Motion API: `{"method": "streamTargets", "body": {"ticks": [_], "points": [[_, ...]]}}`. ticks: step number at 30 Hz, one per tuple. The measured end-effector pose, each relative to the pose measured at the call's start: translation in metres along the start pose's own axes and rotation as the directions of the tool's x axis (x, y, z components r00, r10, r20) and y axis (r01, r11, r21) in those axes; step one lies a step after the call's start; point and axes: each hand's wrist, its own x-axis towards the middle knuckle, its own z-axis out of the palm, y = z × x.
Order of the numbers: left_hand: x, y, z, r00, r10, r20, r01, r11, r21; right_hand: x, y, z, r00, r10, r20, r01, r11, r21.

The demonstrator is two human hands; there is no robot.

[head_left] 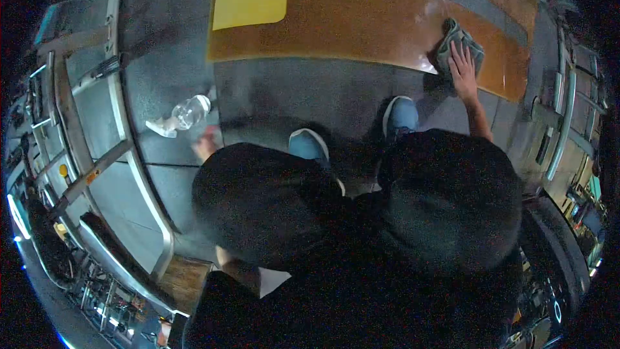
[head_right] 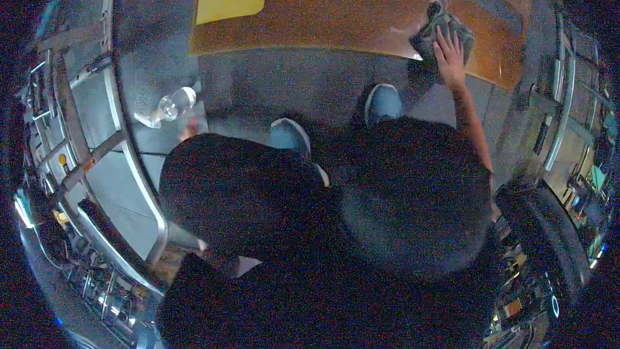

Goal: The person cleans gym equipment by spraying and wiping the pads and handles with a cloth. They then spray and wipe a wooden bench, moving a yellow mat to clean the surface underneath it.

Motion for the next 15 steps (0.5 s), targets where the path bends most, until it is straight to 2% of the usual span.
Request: {"method": "streamTargets", "body": {"ticks": [1,2,4,6,8,9,11,15], "points": [[-0.038,0.053,0.049,0.978,-0.175,0.112,0.174,0.985,0.015,0.002,0.0,-0.007,1.0,-0.026,0.016,0.027,0.997,-0.07],[-0.089,0.134,0.116,0.914,-0.342,0.219,0.335,0.939,0.07,0.008,-0.003,-0.012,0.999,-0.041,0.025,0.043,0.997,-0.068],[-0.149,0.236,0.2,0.997,-0.047,0.062,0.051,0.996,-0.07,0.019,-0.008,-0.011,0.992,-0.023,-0.123,-0.018,0.949,-0.316],[-0.116,0.265,0.233,0.996,0.085,-0.017,-0.087,0.986,-0.139,0.026,-0.009,0.007,0.995,-0.002,-0.095,-0.025,0.96,-0.28],[-0.091,0.31,0.251,0.992,0.115,-0.044,-0.123,0.962,-0.243,0.029,-0.021,0.02,0.992,0.011,-0.13,-0.034,0.983,-0.181],[-0.07,0.309,0.255,0.992,0.108,-0.067,-0.122,0.962,-0.244,0.032,-0.035,0.025,0.993,-0.075,-0.092,0.054,0.975,-0.215],[-0.036,0.302,0.255,0.984,0.116,-0.134,-0.157,0.92,-0.36,0.039,-0.08,0.039,0.964,-0.265,0.022,0.263,0.938,-0.226],[-0.032,0.285,0.252,0.988,0.079,-0.135,-0.133,0.879,-0.458,0.074,-0.217,0.066,0.84,-0.501,0.21,0.532,0.836,-0.134]]}}
